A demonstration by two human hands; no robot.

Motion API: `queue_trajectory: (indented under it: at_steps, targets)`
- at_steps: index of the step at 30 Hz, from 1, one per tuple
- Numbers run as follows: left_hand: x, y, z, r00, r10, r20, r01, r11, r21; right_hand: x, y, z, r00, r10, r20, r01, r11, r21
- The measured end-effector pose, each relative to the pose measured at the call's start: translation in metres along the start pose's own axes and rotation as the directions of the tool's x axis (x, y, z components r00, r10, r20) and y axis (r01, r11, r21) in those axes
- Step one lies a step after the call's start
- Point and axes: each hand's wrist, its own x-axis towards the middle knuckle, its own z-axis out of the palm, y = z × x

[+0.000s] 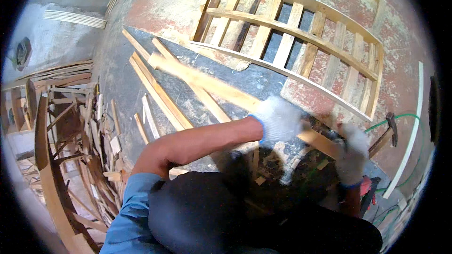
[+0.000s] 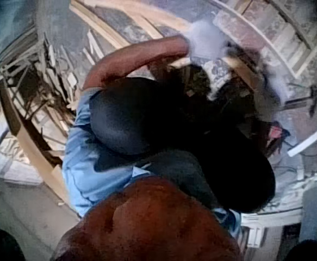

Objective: The person assembles a wooden frame by placing small wooden slats into a larger frame structure. They use a hammer to tap the slats into place and a nail gun to secure them. The person also uses a tape measure to check dimensions on a workbench.

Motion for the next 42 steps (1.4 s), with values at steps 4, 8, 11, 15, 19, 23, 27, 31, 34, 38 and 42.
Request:
queue_trajectory:
  at_steps: [4, 8, 11, 15, 19, 23, 27, 31, 34, 38, 42]
  targets:
    - [0.034, 0.007, -0.037, 0.875, 0.120, -0.469, -0.171, 0.983, -0.067, -0.014, 0.007, 0.026, 0.919, 0.180, 0.351, -0.189, 0.982, -0.008]
    - [0.025, 0.004, -0.065, 0.545, 0.241, -0.803, -0.298, 0.951, 0.083, -0.018, 0.070, 0.017, 0.880, 0.379, 0.287, -0.393, 0.919, -0.009]
    - [0.029, -0.019, -0.028, 0.507, 0.230, -0.831, -0.314, 0.947, 0.071, -0.003, 0.104, -0.013, 0.881, 0.440, 0.173, -0.421, 0.897, -0.134]
    - [0.068, -0.059, 0.002, 0.663, 0.044, -0.747, 0.094, 0.985, 0.142, 0.012, 0.147, -0.021, 0.829, 0.532, 0.173, -0.539, 0.842, -0.007]
    - [0.077, -0.080, 0.012, 0.857, -0.073, -0.511, 0.126, 0.990, 0.070, 0.043, 0.131, -0.022, 0.718, 0.639, 0.275, -0.674, 0.738, 0.044]
    - [0.043, -0.086, 0.016, 0.925, -0.057, -0.375, 0.074, 0.997, 0.031, 0.035, 0.156, -0.008, 0.875, 0.422, 0.239, -0.444, 0.895, 0.044]
    - [-0.018, -0.077, -0.002, 0.985, -0.171, 0.017, 0.171, 0.984, -0.044, 0.042, 0.142, -0.001, 0.803, 0.516, 0.298, -0.565, 0.818, 0.106]
    - [-0.025, -0.128, 0.013, 0.986, -0.165, -0.036, 0.077, 0.630, -0.773, 0.063, 0.121, 0.009, 0.789, 0.524, 0.320, -0.563, 0.825, 0.037]
    - [0.010, -0.131, -0.019, 0.902, -0.395, -0.174, -0.095, 0.212, -0.973, 0.064, 0.117, 0.017, 0.864, 0.469, 0.183, -0.491, 0.865, 0.104]
    - [0.066, -0.127, -0.010, 0.876, -0.443, -0.189, -0.397, -0.441, -0.805, 0.068, 0.113, 0.019, 0.886, 0.421, 0.197, -0.444, 0.891, 0.094]
    - [0.093, -0.142, -0.004, 0.839, -0.517, -0.170, -0.457, -0.501, -0.735, 0.093, 0.082, 0.016, 0.797, 0.517, 0.313, -0.523, 0.849, -0.073]
